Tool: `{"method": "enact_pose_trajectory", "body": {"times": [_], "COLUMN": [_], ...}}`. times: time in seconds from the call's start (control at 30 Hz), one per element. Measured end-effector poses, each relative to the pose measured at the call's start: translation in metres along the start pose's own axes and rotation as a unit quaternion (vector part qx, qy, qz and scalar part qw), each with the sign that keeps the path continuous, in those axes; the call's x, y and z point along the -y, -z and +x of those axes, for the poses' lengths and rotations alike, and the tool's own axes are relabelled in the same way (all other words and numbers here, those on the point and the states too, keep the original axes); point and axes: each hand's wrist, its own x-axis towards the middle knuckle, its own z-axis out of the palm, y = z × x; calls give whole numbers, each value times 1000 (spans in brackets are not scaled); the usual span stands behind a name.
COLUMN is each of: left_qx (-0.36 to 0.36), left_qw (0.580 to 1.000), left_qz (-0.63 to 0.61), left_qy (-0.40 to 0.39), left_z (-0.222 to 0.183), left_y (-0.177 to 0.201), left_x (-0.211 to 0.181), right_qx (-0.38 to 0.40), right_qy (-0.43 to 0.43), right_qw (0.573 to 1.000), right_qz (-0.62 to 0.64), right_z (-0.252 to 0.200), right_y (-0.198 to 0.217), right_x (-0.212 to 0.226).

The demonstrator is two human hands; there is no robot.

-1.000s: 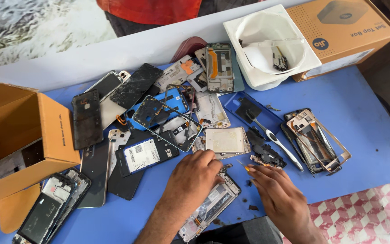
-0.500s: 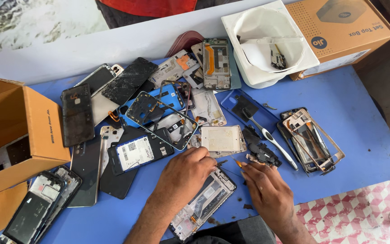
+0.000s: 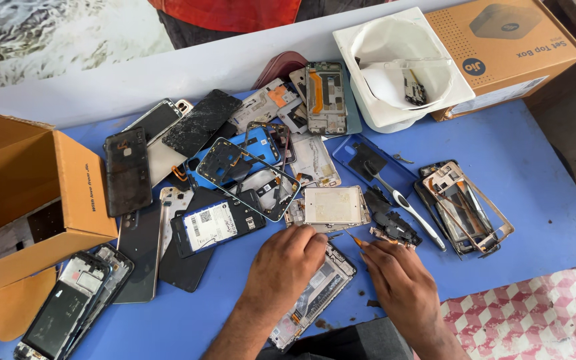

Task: The person uses a small screwdriver to pry and remove components from a disassembled smartphone chassis on a cluttered workbench. They repeatedly lift and separate internal parts, placing some into a nearby white container while continuing to work on the same device.

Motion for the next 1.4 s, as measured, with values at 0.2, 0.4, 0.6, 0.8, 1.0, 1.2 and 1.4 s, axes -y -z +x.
{"method": "enact_pose_trajectory", "body": {"times": [0.2,0.4,0.6,0.8,1.0,1.2,1.4], "left_qx": [-38,-48,-67,-87,-131,-149,-165], "left_qw": [992,984,968,883,699,623,620], "left_qz": [-104,-143,-214,-401,-641,-692,-699], "left_qy": [53,97,117,226,288,333,317], "left_z": [2,3,-1,-31,-61,-83,-95], "left_y": [-7,-2,10,20,22,28,33], "left_x": [4,4,2,1,12,22,25], "right_qx": [-31,21,53,36,43,96,138], "right_qy": [-10,-11,-1,54,94,136,203], "right_qw": [997,998,998,997,995,986,969], "right_qz": [64,58,39,27,-18,-1,-11], "right_z": [-12,-13,-6,2,9,10,16], "right_y": [-2,-1,-1,0,-9,-19,-29], "right_x": [5,7,7,10,15,31,51]}}
